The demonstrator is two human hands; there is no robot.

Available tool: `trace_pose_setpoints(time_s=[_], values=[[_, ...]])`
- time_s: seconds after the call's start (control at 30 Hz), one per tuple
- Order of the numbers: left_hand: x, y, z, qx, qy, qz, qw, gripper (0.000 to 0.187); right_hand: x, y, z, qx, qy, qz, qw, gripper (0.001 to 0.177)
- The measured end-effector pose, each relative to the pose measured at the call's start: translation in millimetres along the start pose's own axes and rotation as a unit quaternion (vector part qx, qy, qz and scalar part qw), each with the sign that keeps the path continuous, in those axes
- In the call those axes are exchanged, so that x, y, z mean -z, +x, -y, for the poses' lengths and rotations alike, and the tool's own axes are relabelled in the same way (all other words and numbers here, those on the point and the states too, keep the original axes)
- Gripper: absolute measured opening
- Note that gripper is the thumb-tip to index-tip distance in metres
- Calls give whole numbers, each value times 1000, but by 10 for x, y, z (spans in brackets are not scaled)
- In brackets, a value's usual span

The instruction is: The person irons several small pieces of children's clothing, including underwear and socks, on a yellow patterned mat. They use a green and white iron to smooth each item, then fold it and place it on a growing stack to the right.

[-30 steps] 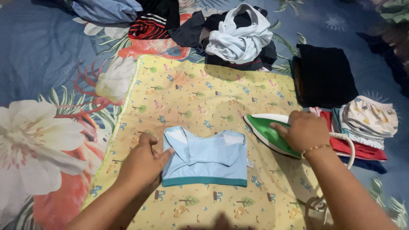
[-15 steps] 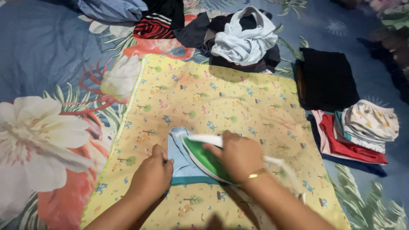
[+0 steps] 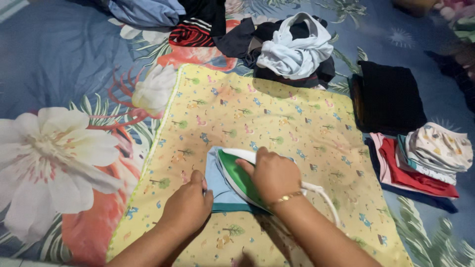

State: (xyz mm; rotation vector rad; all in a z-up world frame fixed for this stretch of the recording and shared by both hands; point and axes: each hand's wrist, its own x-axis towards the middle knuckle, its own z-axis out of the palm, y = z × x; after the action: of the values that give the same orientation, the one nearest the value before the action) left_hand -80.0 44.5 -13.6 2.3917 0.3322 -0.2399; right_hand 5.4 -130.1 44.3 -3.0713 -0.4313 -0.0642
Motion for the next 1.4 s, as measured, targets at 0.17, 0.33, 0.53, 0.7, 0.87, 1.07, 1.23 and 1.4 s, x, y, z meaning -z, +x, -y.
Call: trace_pose_setpoints(time_s=[0.17, 0.33, 0.53, 0.7, 0.87, 1.07, 1.23, 1.4], values=[[130, -27, -56, 28, 9, 34, 999, 30, 151, 175, 24, -16, 27, -2, 1000, 65], [178, -79, 66, 72, -109, 54, 990, 34, 531, -136, -205, -29, -21, 25, 999, 67], [112, -99, 200, 42, -117, -4, 992, 27, 287, -488, 38, 92, 7, -24, 995, 58], [132, -147, 145, 82, -144, 22, 986, 38, 78, -232, 147, 81, 34, -33, 996, 56], [165, -143, 106, 70, -101, 19, 992, 39, -127, 266, 555, 38, 55, -54, 996, 59], [210, -57, 219, 93, -122, 55, 987, 33, 16, 398, 500, 75, 51, 8, 996, 62], [710, 266, 513, 78, -59, -65, 993, 29, 268, 56, 160, 194, 13, 58, 979, 64], [955, 450, 434, 46, -123, -109, 985, 37, 253, -116, 225, 303, 47, 18, 952, 66]])
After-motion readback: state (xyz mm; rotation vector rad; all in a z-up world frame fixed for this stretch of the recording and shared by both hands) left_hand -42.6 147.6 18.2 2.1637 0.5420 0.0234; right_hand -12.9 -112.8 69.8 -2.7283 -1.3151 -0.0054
